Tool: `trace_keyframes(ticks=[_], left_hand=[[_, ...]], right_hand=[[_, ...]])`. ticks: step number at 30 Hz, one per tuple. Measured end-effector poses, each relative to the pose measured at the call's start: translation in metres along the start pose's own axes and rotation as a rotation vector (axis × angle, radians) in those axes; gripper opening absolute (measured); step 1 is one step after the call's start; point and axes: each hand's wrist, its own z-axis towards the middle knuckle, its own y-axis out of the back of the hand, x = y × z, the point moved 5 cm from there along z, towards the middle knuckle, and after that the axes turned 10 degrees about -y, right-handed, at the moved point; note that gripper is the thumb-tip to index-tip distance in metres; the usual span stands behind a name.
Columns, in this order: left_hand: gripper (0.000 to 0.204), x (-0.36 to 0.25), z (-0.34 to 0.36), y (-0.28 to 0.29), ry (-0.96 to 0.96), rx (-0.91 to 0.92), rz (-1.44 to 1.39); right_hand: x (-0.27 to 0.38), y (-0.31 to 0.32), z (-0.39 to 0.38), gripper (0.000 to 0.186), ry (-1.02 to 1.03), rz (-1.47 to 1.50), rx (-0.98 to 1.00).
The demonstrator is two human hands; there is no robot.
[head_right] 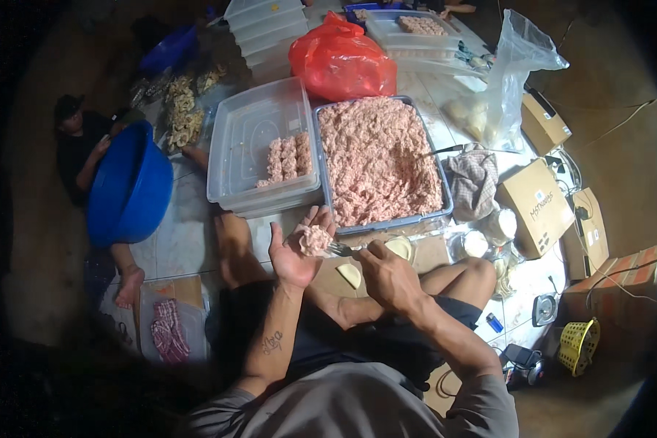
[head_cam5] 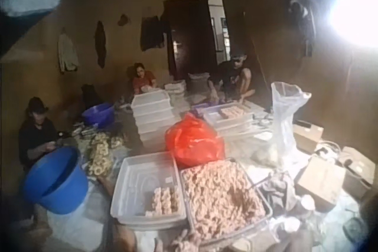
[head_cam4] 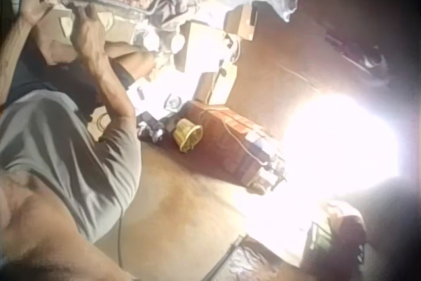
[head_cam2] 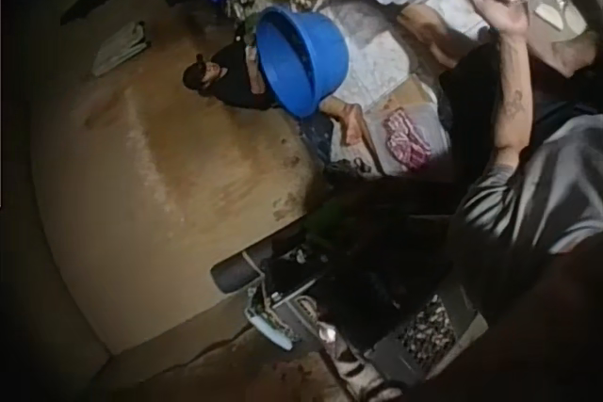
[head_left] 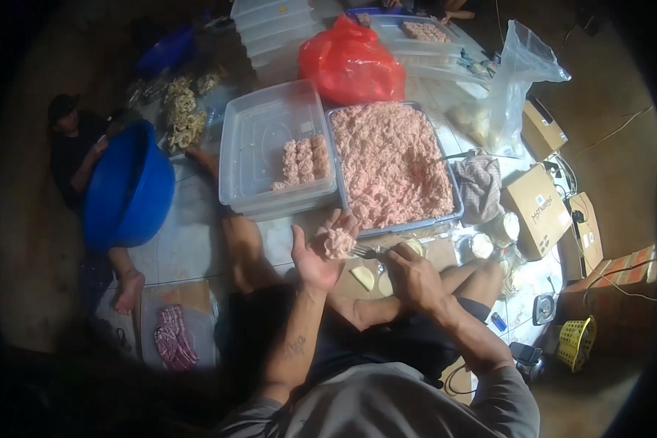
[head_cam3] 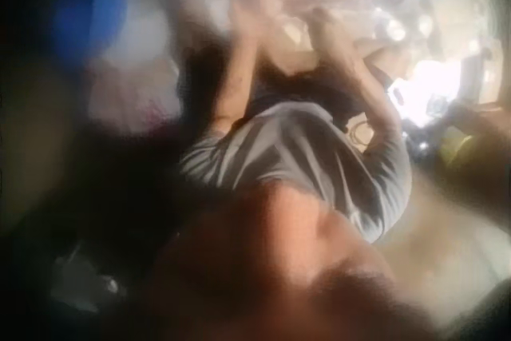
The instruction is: The person prepares dumplings by hand, taking a wrapper, placing a spoonful of meat filling inside, and folding the wrapper to seal it before placing it in a container.
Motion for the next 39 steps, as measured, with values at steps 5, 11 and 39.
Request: trace_keyframes(ticks=[5, 11, 39], left_hand=[[0.088, -0.003, -0.017, -0.016, 0.154, 0.140, 0.075], [0.094, -0.032, -0.045, -0.094, -0.110, 0.576, 0.397], [0.086, -0.020, -0.035, -0.034, -0.058, 0.165, 0.128]], right_hand=[[-0.001, 0.004, 0.003, 0.020, 0.000, 0.181, -0.123], [-0.006, 0.001, -0.003, 0.022, 0.004, 0.575, -0.135], [0.014, -0.032, 0.001, 0.023, 0.011, 0.341, -0.141]])
